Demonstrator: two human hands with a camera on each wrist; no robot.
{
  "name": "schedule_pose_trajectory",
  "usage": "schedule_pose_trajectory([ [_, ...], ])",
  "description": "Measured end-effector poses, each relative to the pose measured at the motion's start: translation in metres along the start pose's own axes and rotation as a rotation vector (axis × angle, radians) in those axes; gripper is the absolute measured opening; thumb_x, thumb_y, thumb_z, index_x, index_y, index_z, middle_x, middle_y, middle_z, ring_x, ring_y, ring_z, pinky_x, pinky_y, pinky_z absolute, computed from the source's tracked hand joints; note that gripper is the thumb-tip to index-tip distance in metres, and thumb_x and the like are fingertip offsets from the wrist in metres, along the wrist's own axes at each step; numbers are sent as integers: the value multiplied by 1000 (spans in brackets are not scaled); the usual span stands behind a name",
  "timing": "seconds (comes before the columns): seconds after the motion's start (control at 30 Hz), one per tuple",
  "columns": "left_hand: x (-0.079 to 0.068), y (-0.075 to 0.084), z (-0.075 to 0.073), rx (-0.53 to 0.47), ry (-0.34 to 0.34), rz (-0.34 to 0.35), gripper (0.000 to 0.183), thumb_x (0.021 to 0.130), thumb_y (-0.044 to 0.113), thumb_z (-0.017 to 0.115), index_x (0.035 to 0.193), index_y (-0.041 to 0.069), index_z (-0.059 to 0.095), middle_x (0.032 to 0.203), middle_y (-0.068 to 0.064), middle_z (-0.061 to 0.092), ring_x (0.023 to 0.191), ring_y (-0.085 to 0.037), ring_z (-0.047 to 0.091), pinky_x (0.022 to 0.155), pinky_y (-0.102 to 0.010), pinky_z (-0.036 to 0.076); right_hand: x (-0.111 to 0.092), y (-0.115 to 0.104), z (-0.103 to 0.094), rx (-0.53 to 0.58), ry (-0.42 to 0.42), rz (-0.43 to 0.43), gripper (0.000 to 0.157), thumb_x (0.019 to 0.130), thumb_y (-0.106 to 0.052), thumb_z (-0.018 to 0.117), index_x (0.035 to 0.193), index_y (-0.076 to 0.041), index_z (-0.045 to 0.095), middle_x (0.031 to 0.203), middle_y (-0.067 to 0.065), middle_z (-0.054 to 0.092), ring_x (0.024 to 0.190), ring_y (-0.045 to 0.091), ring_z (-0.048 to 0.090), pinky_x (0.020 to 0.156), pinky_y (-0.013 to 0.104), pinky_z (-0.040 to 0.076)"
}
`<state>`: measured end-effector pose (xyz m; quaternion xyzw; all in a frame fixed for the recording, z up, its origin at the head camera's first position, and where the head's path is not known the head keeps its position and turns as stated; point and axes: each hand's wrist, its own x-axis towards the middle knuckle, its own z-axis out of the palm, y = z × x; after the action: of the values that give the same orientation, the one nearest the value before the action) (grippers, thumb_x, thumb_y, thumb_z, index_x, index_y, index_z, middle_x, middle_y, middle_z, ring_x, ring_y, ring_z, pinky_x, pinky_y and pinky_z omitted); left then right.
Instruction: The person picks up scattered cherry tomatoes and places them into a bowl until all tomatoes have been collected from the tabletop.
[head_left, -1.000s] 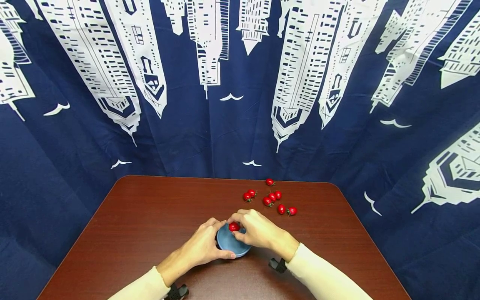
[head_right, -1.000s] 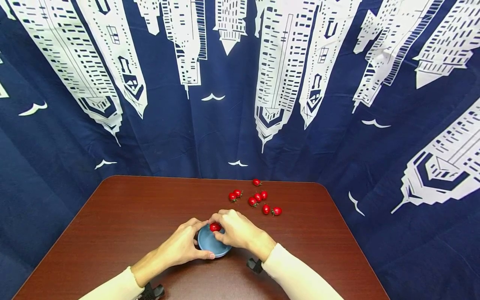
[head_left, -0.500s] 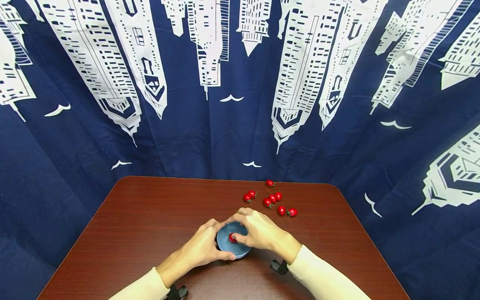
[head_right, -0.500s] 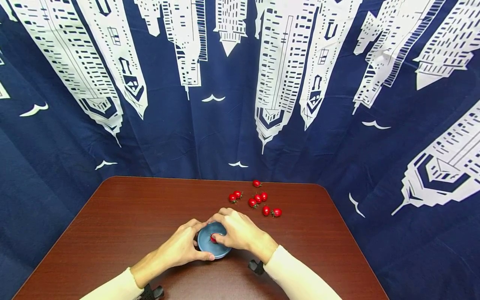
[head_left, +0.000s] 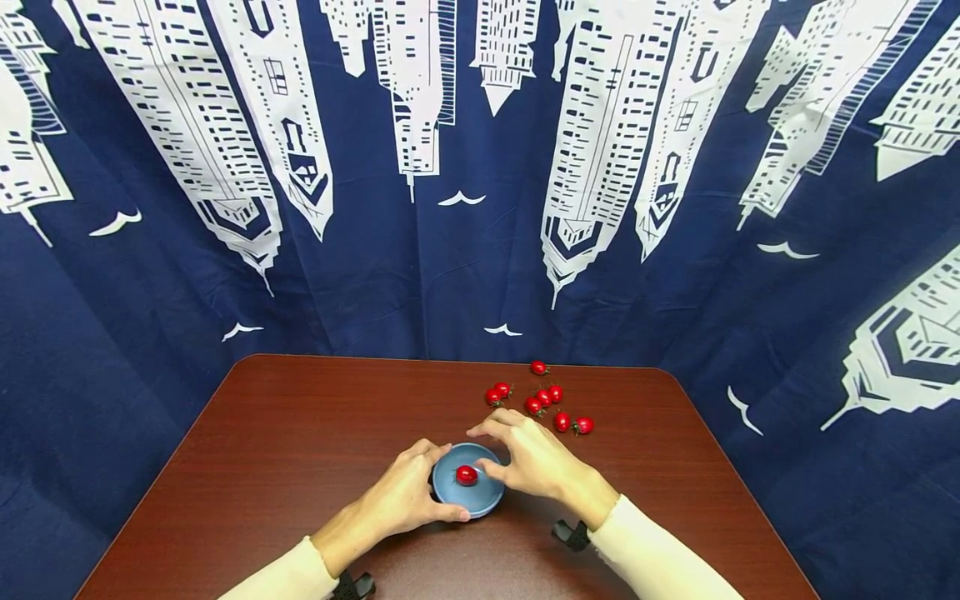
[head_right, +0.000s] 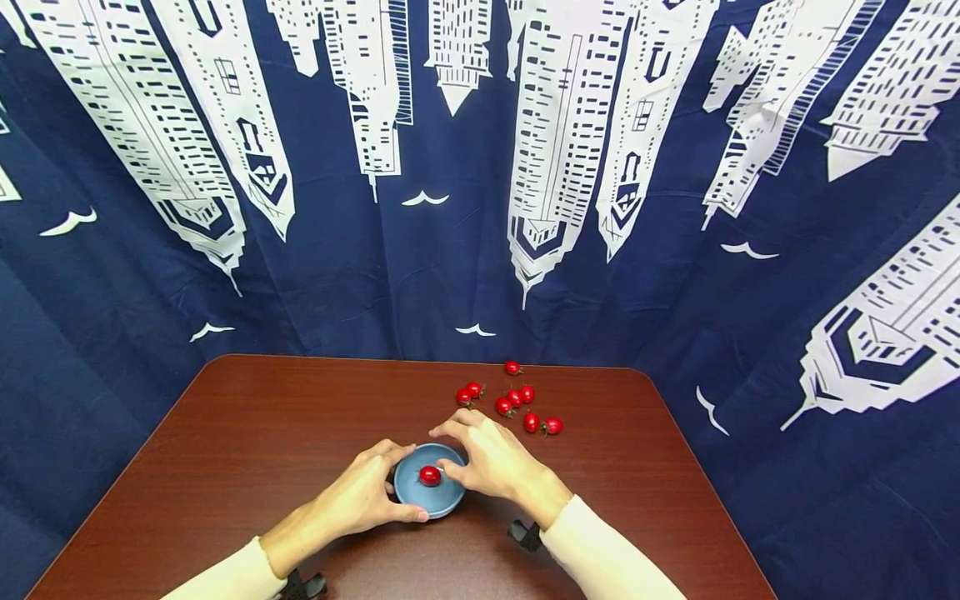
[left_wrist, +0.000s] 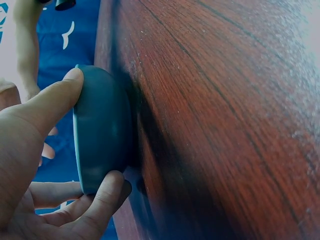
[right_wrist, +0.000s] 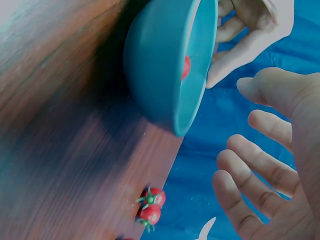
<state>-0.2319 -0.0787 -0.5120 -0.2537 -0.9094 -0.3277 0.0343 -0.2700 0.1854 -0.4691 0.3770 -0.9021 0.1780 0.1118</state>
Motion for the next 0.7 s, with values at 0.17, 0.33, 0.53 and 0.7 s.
schedule_pose_trajectory([
  [0.17,0,-1,2,7,5,-3,109,74,51,112,154,-10,69,132,-14,75,116,-27,74,100,-40,67,-10,8,-5,-9,28,35,42,99,-27,94,138,-19,82,139,0,79,122,19,81,104,44,70],
  [0.33,-1,-2,3,-4,16,4,108,72,49,113,152,-10,70,131,-13,76,116,-27,74,100,-38,66,-19,20,-10,-5,79,49,43,97,-25,95,138,-21,83,134,-2,80,119,19,81,102,45,70],
  [0.53,0,-1,4,2,35,28,108,72,52,113,151,-9,71,128,-12,76,114,-27,75,102,-39,66,-33,38,-17,-31,128,94,44,95,-25,97,136,-22,84,134,-3,78,121,20,80,102,46,70],
  [0.7,-1,0,3,-4,37,16,108,71,52,113,150,-8,72,128,-13,76,116,-29,75,105,-42,66,-45,55,-20,-50,140,142,44,95,-26,97,137,-24,84,139,-2,76,126,21,77,104,49,69],
])
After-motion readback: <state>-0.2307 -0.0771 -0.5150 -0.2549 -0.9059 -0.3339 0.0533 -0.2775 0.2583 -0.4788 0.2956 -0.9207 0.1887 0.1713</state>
